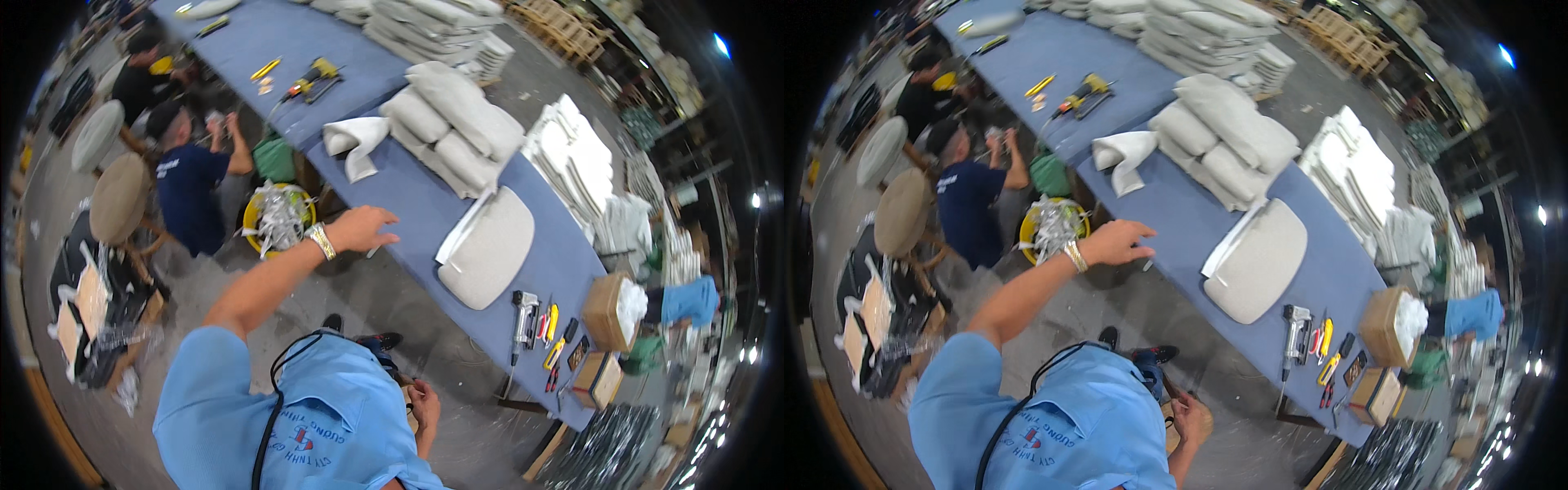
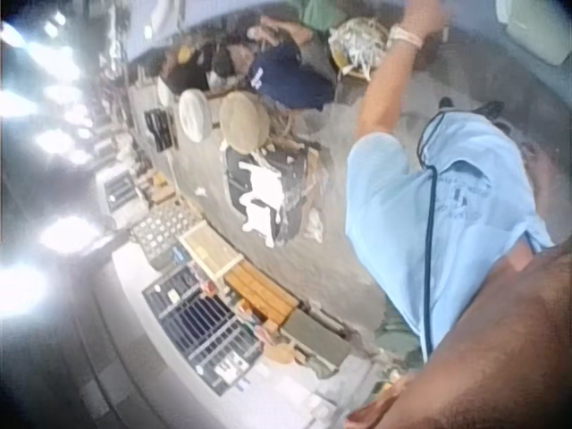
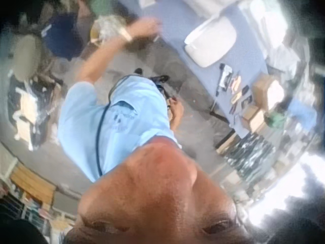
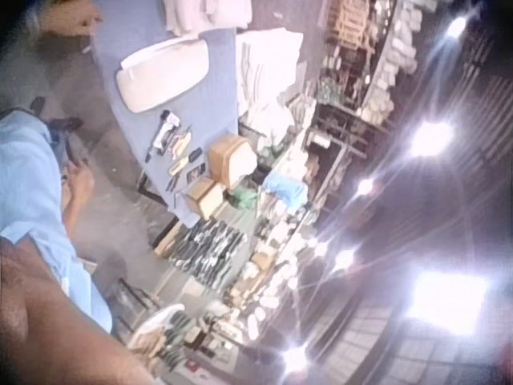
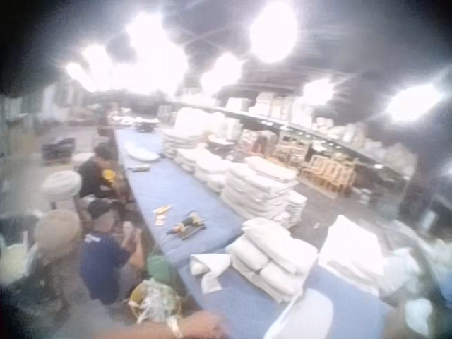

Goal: The person assembles a white cushion by folding and stapling fabric edges, then trimming excess material with a utility knife and scissors. They handle the cushion repeatedly, adjusting and securing the fabric before placing it on the table.

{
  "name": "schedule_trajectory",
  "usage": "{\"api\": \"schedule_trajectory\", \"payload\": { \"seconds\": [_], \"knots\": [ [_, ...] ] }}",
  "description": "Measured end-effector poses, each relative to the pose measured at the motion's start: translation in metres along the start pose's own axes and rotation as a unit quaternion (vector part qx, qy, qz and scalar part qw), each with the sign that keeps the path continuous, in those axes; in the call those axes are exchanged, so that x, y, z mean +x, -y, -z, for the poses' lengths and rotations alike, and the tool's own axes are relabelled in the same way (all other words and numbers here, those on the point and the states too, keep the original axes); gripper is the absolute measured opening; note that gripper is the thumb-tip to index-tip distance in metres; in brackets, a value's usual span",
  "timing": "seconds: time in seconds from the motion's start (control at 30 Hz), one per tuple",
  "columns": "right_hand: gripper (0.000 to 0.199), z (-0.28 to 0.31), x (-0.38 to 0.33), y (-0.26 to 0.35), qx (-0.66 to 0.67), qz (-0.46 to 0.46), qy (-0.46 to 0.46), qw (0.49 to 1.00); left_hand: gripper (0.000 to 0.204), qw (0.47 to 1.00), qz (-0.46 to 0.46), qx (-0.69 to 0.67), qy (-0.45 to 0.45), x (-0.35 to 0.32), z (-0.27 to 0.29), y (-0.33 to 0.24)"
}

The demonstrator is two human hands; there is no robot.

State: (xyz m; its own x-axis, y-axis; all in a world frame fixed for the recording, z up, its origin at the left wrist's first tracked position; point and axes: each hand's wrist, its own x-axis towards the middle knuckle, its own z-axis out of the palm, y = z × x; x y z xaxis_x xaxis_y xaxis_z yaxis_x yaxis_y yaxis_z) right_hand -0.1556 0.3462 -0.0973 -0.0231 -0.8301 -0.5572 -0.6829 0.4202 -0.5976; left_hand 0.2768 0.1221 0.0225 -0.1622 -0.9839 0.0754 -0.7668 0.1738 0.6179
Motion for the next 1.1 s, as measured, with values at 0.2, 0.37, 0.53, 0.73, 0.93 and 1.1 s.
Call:
{"api": "schedule_trajectory", "payload": {
  "seconds": [0.2,0.37,0.53,0.73,0.93,1.1],
  "knots": [
    [0.051,-0.034,0.040,-0.016,0.093,0.067,0.023,0.993,0.042,0.954,-0.295,0.017,-0.053,-0.007,0.117,-0.198],
    [0.049,-0.044,0.052,-0.041,0.123,0.083,-0.027,0.989,0.054,0.847,-0.512,0.129,-0.069,-0.060,0.196,-0.291],
    [0.046,0.004,0.064,-0.003,0.035,0.074,-0.049,0.995,0.040,0.815,-0.540,0.192,-0.079,-0.059,0.198,-0.311],
    [0.045,0.125,0.143,-0.014,0.021,0.138,-0.176,0.974,0.024,0.822,-0.531,0.192,-0.077,-0.025,0.188,-0.336],
    [0.050,0.195,0.256,-0.018,-0.133,0.220,-0.282,0.924,0.012,0.876,-0.455,0.014,-0.161,0.000,0.170,-0.389],
    [0.054,0.212,0.295,-0.059,-0.191,0.198,-0.331,0.903,0.024,0.713,-0.512,-0.427,-0.217,0.029,0.097,-0.378]
  ]
}}
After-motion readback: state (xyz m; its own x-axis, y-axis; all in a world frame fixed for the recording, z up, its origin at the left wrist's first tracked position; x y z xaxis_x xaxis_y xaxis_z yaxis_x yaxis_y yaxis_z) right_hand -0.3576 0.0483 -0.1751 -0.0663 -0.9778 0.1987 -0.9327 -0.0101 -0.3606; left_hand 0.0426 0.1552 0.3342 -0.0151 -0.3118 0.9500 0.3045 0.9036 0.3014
